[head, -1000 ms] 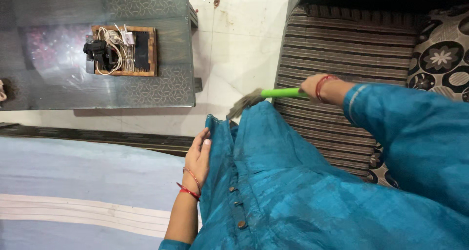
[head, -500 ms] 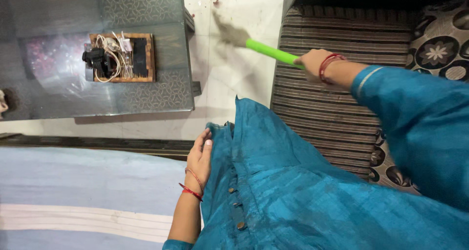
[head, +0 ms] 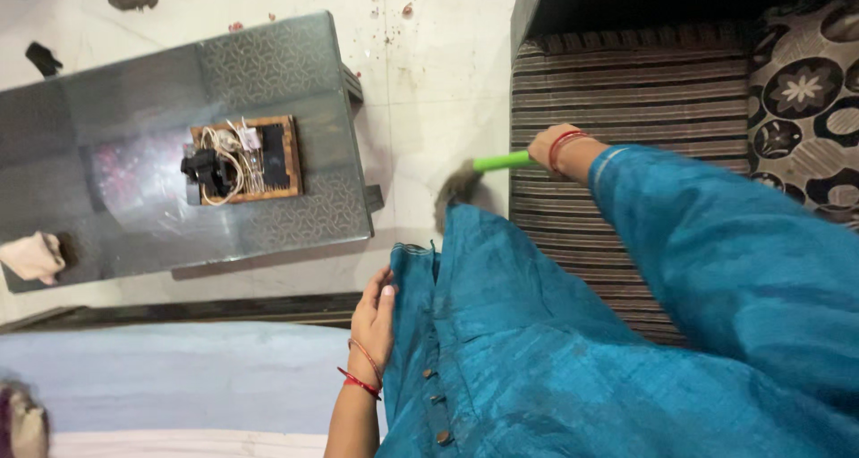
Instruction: The person sweeps the floor with a broom, moving debris and dust from under a table and around a bed.
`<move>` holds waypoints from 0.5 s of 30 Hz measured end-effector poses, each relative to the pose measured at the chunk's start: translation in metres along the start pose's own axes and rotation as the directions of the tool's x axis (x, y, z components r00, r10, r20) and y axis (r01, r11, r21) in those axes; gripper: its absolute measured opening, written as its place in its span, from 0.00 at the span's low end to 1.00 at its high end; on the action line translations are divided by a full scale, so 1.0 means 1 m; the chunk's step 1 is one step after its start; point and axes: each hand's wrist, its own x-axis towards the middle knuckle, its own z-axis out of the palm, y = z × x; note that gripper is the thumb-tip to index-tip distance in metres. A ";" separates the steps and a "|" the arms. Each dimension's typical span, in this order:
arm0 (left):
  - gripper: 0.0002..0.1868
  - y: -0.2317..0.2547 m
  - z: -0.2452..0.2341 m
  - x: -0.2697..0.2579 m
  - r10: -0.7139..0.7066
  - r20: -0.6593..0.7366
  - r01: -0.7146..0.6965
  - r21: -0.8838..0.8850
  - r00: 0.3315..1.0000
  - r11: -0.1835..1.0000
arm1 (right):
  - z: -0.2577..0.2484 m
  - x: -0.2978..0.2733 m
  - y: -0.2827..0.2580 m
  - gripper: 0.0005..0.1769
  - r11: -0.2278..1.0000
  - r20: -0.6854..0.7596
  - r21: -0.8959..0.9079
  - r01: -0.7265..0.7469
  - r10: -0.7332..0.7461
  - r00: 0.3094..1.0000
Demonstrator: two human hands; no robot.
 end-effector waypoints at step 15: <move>0.27 0.007 -0.067 0.075 0.083 0.253 -0.103 0.069 0.964 0.992 | 0.012 -0.018 -0.090 0.34 0.137 -0.135 0.987 0.081 0.444 0.886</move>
